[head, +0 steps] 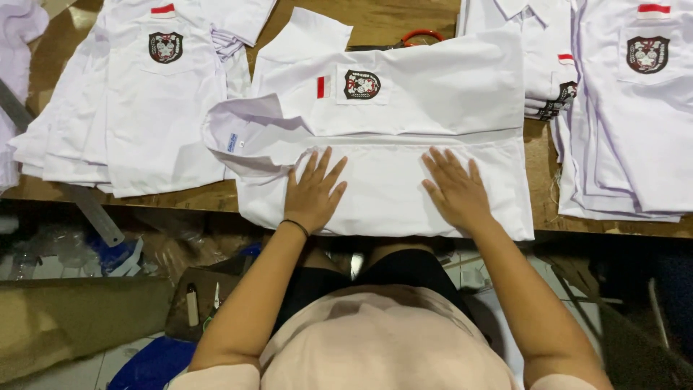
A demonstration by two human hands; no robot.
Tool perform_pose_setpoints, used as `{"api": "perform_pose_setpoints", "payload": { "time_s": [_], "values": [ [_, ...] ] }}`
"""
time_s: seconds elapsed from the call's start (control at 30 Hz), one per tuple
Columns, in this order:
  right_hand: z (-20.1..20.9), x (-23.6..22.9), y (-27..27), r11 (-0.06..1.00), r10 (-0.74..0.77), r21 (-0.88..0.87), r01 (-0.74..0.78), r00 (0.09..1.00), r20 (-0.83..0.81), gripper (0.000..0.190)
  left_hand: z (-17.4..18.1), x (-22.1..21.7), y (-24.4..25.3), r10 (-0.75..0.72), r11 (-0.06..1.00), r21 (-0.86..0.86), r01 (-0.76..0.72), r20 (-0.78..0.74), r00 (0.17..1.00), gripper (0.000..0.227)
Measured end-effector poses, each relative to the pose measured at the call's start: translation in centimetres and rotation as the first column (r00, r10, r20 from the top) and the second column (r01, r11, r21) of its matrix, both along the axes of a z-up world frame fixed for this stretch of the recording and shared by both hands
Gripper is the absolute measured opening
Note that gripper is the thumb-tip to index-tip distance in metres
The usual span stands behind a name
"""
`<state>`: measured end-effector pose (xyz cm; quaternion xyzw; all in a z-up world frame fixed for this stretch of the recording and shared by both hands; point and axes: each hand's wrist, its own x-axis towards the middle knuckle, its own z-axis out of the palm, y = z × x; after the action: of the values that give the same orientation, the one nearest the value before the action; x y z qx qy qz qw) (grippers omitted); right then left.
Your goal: The person picks up a white shirt from a pile, spreads it on a wooden work surface, and folds it. The person then picks up a plastic fastening strip and inserts it into the folded collar area of the shirt.
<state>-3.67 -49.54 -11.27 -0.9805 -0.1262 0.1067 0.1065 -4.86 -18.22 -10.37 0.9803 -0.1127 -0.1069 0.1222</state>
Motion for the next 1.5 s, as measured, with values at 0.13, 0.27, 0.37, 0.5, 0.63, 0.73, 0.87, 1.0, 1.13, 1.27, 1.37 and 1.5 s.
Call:
{"api": "perform_pose_setpoints", "payload": {
  "time_s": [0.13,0.27,0.37,0.5,0.63,0.73,0.87,1.0,1.13,1.27,1.37,1.5],
  "values": [
    [0.5,-0.8,-4.0,0.998,-0.062,-0.011,0.062,0.998,-0.003,0.061,-0.3,-0.7,3.0,0.04,0.999,0.024,-0.04,-0.014,0.999,0.056],
    [-0.1,-0.8,-8.0,0.996,-0.059,-0.061,0.061,0.998,0.029,0.061,-1.4,-0.9,5.7,0.035,0.998,0.055,-0.037,0.041,0.999,0.055],
    [-1.0,-1.0,-11.0,0.993,-0.104,-0.054,0.107,0.993,0.056,0.067,-3.6,-0.9,8.2,0.026,0.998,0.052,-0.029,0.066,0.997,0.056],
    [-3.2,-0.8,-14.0,0.981,-0.192,0.014,0.192,0.966,0.171,0.071,-3.7,-1.5,9.3,0.041,0.998,0.046,-0.046,0.113,0.993,0.057],
    [-0.8,-1.9,-7.4,0.972,-0.224,0.004,0.236,0.917,0.331,0.066,-4.0,-2.4,4.6,0.132,0.99,-0.06,-0.124,0.144,0.981,0.057],
    [-1.5,-2.0,0.2,0.966,-0.146,0.256,0.041,0.9,0.411,0.058,-3.6,-2.8,-1.3,-0.013,0.985,-0.155,0.072,0.352,0.936,0.047],
    [-2.7,-1.4,7.3,0.982,0.113,0.135,-0.135,0.98,0.161,0.06,-4.0,-1.2,-6.2,-0.144,0.964,-0.165,0.209,0.334,0.931,0.05],
    [-1.2,-1.1,6.8,0.983,0.182,-0.018,-0.182,0.981,0.062,0.064,-3.5,-0.8,-3.9,-0.178,0.977,-0.074,0.198,0.217,0.96,0.058],
    [-1.7,-0.6,1.2,0.992,0.12,-0.039,-0.118,0.99,0.076,0.067,-3.3,-0.8,1.0,-0.104,0.991,-0.056,0.118,0.21,0.972,0.058],
    [-0.4,-1.2,-4.1,0.997,-0.009,-0.076,0.011,1.0,0.027,0.07,-0.7,-1.8,4.4,0.035,0.999,-0.021,-0.034,0.038,0.999,0.06],
    [-1.6,-0.9,-8.7,0.992,-0.064,-0.104,0.067,0.997,0.034,0.067,-1.8,-2.0,6.3,0.056,0.998,0.009,-0.057,0.074,0.996,0.061],
    [-1.6,-1.2,-13.0,0.984,-0.176,0.032,0.174,0.981,0.077,0.066,-2.7,-1.9,7.0,0.055,0.998,0.006,-0.056,0.126,0.99,0.061]
  ]
}}
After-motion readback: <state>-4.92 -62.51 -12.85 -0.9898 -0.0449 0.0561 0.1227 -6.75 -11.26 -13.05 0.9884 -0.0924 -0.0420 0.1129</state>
